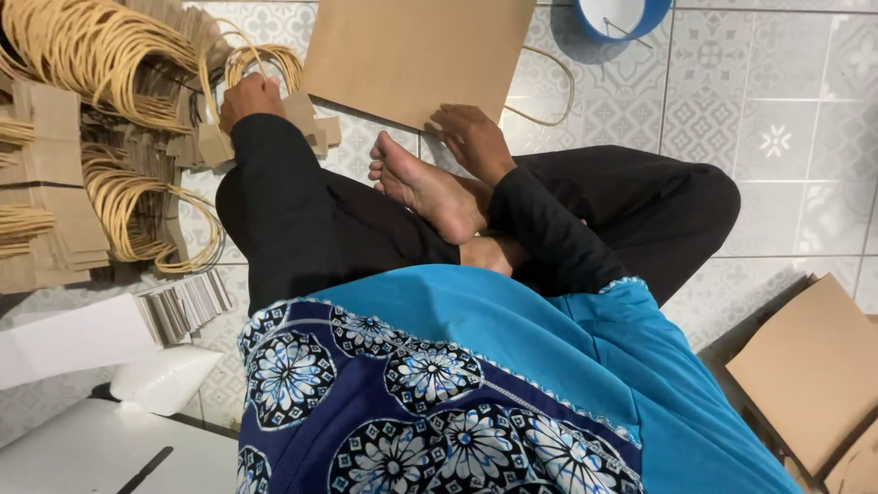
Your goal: The person sits on the floor and assembles paper bags by attaching handles. They pick up a cardboard handle, apply adhesive from a blue bowl using a small stick, and then press the handle onto a flat paper bag. The person repeats this process for multiple bags.
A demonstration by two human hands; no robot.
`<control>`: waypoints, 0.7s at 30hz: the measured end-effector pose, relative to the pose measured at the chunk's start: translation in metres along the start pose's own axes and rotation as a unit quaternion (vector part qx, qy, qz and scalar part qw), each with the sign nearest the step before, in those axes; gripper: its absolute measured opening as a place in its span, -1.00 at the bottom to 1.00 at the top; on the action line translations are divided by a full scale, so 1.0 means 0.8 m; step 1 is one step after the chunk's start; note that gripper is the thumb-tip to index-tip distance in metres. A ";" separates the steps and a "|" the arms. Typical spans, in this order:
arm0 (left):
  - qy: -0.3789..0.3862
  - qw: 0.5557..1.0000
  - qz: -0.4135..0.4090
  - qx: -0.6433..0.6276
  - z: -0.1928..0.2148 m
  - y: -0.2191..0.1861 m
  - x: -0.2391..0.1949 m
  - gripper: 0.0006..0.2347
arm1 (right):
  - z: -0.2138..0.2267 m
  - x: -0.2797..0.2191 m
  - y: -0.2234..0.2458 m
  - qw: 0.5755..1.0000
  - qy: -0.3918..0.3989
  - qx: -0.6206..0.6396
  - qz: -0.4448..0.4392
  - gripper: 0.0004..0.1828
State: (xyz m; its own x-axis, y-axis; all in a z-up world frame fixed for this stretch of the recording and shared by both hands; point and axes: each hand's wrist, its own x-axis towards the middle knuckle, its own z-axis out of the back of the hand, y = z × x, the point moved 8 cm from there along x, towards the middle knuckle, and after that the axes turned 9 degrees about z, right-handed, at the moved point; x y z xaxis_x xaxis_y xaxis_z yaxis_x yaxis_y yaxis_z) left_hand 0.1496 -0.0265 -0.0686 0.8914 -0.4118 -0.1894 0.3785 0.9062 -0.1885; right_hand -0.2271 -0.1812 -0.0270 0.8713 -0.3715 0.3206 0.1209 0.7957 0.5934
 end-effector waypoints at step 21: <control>0.064 0.874 -0.314 -0.365 0.064 -0.272 -0.250 -0.81 | 0.123 0.012 0.036 0.831 -0.164 0.498 -0.187 -0.54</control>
State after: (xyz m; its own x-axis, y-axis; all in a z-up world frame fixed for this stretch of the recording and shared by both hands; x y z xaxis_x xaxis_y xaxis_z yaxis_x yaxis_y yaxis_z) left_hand -0.0987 -0.1366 0.0600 0.5117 -0.8559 0.0745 0.4817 0.2140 -0.8498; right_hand -0.2621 -0.2092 0.0660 0.6649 -0.7443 0.0629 -0.2417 -0.1347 0.9610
